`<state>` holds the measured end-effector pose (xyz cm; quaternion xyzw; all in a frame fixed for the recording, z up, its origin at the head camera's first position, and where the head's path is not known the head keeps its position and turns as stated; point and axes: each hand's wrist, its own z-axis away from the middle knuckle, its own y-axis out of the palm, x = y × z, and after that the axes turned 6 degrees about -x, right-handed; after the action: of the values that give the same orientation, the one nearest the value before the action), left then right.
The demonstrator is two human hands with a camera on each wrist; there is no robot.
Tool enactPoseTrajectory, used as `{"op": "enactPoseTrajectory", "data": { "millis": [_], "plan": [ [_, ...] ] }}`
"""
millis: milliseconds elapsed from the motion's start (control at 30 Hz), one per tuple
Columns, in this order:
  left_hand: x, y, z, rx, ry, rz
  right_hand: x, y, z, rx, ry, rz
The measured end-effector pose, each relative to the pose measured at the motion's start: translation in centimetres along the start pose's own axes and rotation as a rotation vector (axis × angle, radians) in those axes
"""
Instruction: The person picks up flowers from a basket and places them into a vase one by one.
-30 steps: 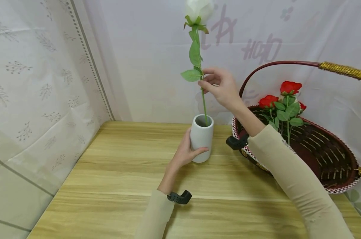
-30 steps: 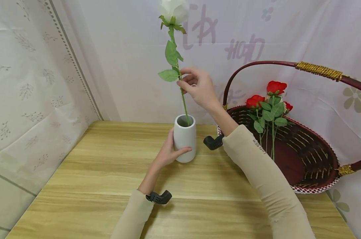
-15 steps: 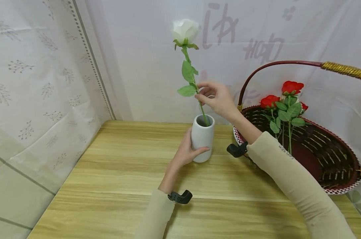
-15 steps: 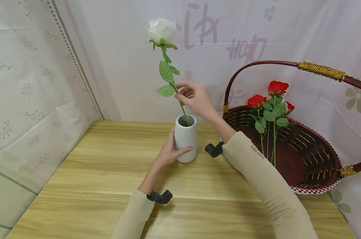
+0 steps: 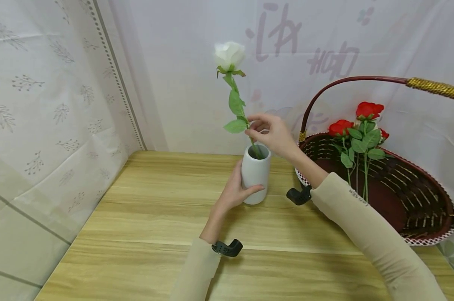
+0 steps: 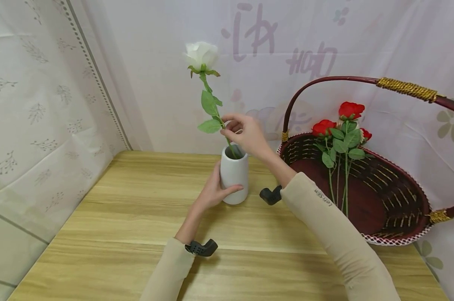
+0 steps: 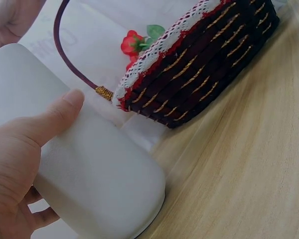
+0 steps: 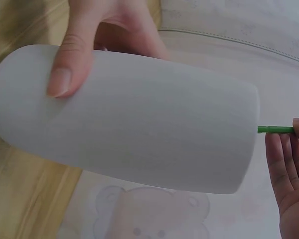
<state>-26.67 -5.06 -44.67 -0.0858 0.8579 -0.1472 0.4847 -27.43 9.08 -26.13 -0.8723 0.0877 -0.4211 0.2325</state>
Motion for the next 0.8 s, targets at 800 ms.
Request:
{"op": "enactPoseTrajectory", "data": {
  "millis": [800],
  "plan": [
    [0.3, 0.0, 0.1, 0.000, -0.004, -0.013, -0.6, 0.9, 1.4, 0.063, 0.043, 0.051]
  ]
}}
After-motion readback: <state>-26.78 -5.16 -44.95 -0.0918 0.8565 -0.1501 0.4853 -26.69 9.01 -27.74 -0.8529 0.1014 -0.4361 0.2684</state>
